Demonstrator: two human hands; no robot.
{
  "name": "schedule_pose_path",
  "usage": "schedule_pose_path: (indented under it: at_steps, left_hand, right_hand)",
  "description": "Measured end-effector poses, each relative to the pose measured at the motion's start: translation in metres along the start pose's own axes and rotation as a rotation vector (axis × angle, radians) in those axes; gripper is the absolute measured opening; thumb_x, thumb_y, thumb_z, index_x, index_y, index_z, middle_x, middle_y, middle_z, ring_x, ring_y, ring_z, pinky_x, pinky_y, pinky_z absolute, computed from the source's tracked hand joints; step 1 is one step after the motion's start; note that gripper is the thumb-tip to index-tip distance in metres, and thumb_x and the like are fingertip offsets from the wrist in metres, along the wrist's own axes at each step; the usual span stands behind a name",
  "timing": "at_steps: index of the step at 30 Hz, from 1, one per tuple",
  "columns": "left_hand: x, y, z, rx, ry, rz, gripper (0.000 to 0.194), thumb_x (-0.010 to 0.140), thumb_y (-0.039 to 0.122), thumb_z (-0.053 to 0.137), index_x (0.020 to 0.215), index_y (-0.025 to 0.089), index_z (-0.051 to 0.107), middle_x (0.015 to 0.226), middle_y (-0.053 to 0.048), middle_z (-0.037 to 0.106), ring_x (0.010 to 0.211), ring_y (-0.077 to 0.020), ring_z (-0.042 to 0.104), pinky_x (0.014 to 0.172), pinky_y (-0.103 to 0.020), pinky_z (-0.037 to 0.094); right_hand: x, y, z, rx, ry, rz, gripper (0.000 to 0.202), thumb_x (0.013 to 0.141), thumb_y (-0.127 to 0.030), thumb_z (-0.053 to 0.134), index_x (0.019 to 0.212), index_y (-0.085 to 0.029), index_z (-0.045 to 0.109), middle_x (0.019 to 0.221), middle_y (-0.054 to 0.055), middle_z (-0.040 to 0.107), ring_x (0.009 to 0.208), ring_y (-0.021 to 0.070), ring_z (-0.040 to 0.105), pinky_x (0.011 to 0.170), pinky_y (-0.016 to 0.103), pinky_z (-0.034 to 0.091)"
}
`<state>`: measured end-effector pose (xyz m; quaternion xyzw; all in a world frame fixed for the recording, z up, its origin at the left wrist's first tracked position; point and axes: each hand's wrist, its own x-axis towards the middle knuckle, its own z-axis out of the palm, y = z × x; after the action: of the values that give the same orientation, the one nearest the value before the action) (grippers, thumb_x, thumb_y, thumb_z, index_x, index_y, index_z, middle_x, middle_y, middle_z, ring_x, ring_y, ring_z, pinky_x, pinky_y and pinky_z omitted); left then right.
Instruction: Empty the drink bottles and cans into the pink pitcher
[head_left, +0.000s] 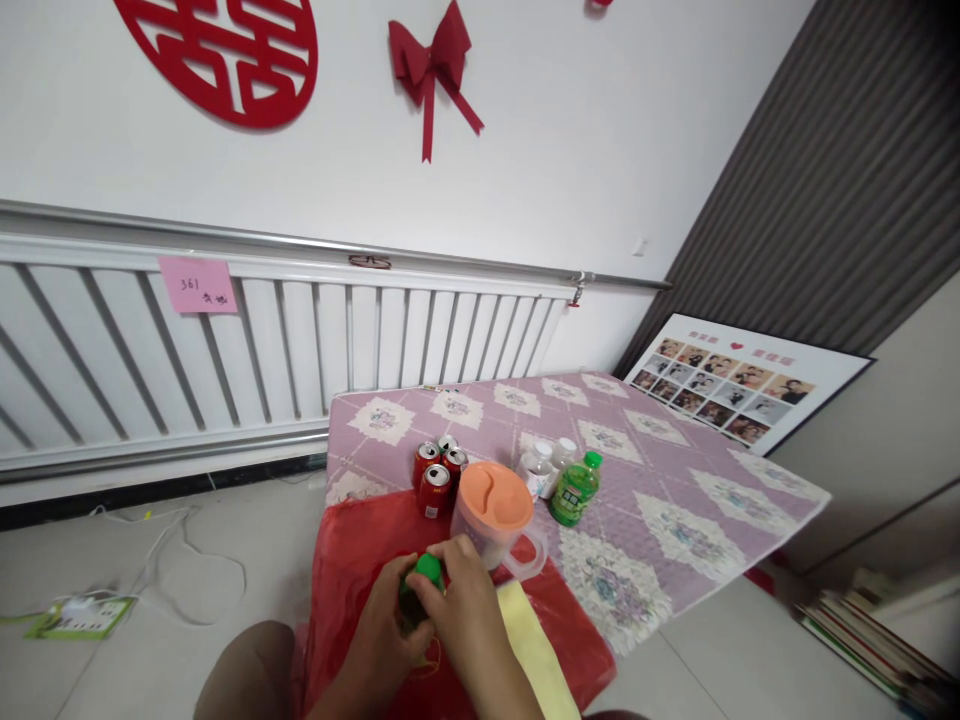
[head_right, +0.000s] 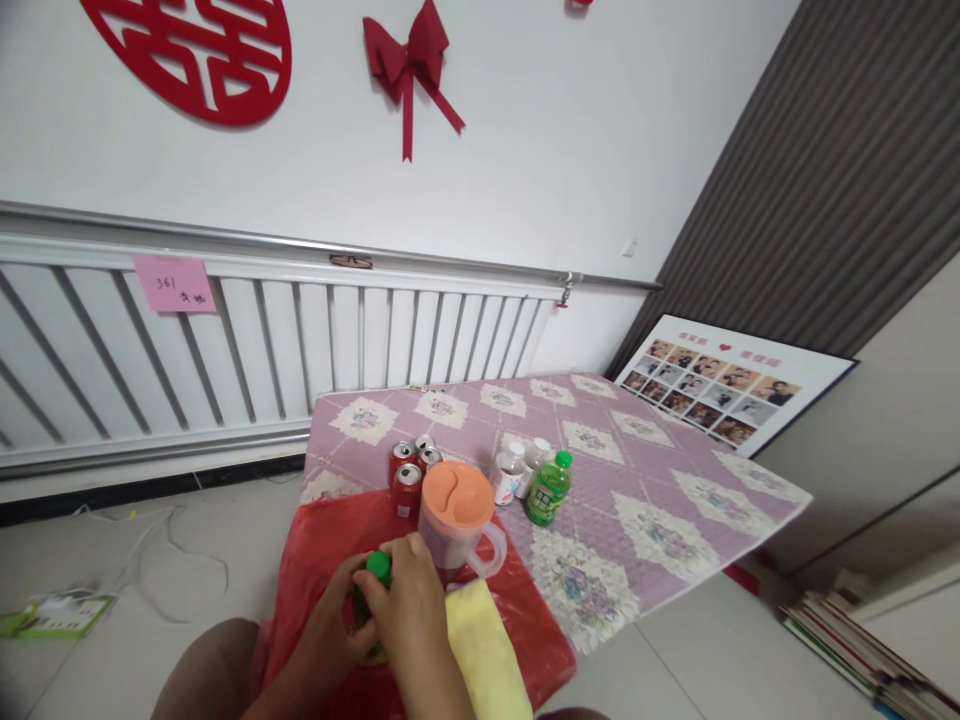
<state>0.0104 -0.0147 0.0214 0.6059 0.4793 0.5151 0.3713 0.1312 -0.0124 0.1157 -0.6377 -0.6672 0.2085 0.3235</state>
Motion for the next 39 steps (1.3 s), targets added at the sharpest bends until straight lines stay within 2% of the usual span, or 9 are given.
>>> schedule_pose_path:
  at_steps: [8, 11, 16, 19, 23, 27, 33, 36, 39]
  left_hand:
    - [0.000, 0.008, -0.007, 0.028, -0.022, 0.011, 0.053, 0.071, 0.026, 0.068, 0.122, 0.017, 0.056, 0.117, -0.012, 0.067, 0.107, -0.0259, 0.066, 0.097, -0.044, 0.053]
    - [0.000, 0.008, -0.010, 0.073, -0.018, -0.014, 0.056, 0.068, 0.024, 0.071, 0.122, 0.017, 0.056, 0.119, -0.011, 0.066, 0.111, -0.0262, 0.064, 0.100, -0.046, 0.051]
    - [-0.001, 0.007, -0.012, 0.117, -0.052, -0.057, 0.059, 0.069, 0.025, 0.071, 0.125, 0.018, 0.054, 0.122, -0.009, 0.063, 0.113, -0.0253, 0.062, 0.103, -0.045, 0.049]
    - [-0.002, 0.008, -0.012, 0.125, -0.060, -0.082, 0.060, 0.070, 0.026, 0.072, 0.126, 0.017, 0.053, 0.123, -0.010, 0.063, 0.114, -0.0256, 0.062, 0.103, -0.045, 0.048]
    - [-0.001, 0.010, -0.013, 0.136, -0.058, -0.092, 0.060, 0.070, 0.027, 0.071, 0.126, 0.017, 0.054, 0.124, -0.011, 0.062, 0.115, -0.0269, 0.061, 0.104, -0.047, 0.048]
    - [-0.001, 0.012, -0.014, 0.151, -0.071, -0.098, 0.059, 0.071, 0.028, 0.071, 0.126, 0.016, 0.054, 0.123, -0.011, 0.062, 0.114, -0.0266, 0.061, 0.104, -0.047, 0.048]
    - [-0.002, 0.016, -0.014, 0.159, -0.080, -0.112, 0.060, 0.071, 0.029, 0.072, 0.126, 0.017, 0.054, 0.121, -0.011, 0.063, 0.113, -0.0266, 0.062, 0.103, -0.047, 0.048]
    - [-0.001, 0.016, -0.014, 0.163, -0.079, -0.115, 0.060, 0.070, 0.029, 0.072, 0.126, 0.018, 0.053, 0.122, -0.011, 0.063, 0.113, -0.0267, 0.062, 0.103, -0.047, 0.048]
    - [0.000, 0.015, -0.014, 0.162, -0.074, -0.106, 0.060, 0.069, 0.026, 0.073, 0.126, 0.018, 0.053, 0.123, -0.010, 0.063, 0.114, -0.0269, 0.062, 0.103, -0.047, 0.048]
  right_hand:
    - [-0.024, 0.012, -0.009, 0.171, 0.056, -0.018, 0.050, 0.080, -0.026, 0.066, 0.129, -0.021, 0.058, 0.109, 0.007, 0.065, 0.100, 0.0224, 0.063, 0.091, 0.035, 0.049]
    - [-0.039, 0.045, -0.023, 0.136, 0.103, -0.047, 0.025, 0.090, -0.033, 0.055, 0.109, -0.021, 0.065, 0.097, 0.006, 0.066, 0.091, 0.0208, 0.063, 0.085, 0.033, 0.051]
    - [-0.061, 0.114, -0.036, -0.078, 0.093, 0.130, 0.024, 0.089, -0.027, 0.050, 0.102, -0.016, 0.068, 0.101, 0.013, 0.069, 0.091, 0.0256, 0.066, 0.085, 0.039, 0.052]
    - [-0.071, 0.132, -0.028, -0.161, 0.077, 0.179, 0.039, 0.080, -0.023, 0.062, 0.118, -0.014, 0.067, 0.113, 0.017, 0.068, 0.107, 0.0330, 0.063, 0.096, 0.048, 0.048]
    - [-0.077, 0.130, -0.005, -0.359, -0.026, 0.270, 0.070, 0.074, -0.027, 0.073, 0.141, -0.021, 0.053, 0.148, 0.018, 0.050, 0.138, 0.0400, 0.040, 0.105, 0.058, 0.037]
    - [-0.079, 0.136, 0.011, -0.474, -0.110, 0.362, 0.080, 0.075, -0.027, 0.075, 0.149, -0.023, 0.045, 0.158, 0.017, 0.038, 0.144, 0.0417, 0.031, 0.105, 0.062, 0.036]
    - [-0.082, 0.179, 0.013, -0.236, 0.104, 0.233, 0.061, 0.075, -0.011, 0.058, 0.136, -0.014, 0.059, 0.145, 0.022, 0.053, 0.132, 0.0375, 0.050, 0.104, 0.054, 0.044]
    - [-0.082, 0.194, 0.002, -0.096, 0.216, 0.173, 0.053, 0.075, -0.015, 0.054, 0.128, -0.011, 0.064, 0.131, 0.020, 0.063, 0.123, 0.0320, 0.059, 0.107, 0.049, 0.044]
    - [-0.092, 0.189, -0.023, 0.014, 0.326, 0.272, 0.053, 0.076, -0.026, 0.051, 0.126, -0.012, 0.063, 0.125, 0.015, 0.068, 0.115, 0.0298, 0.064, 0.103, 0.047, 0.049]
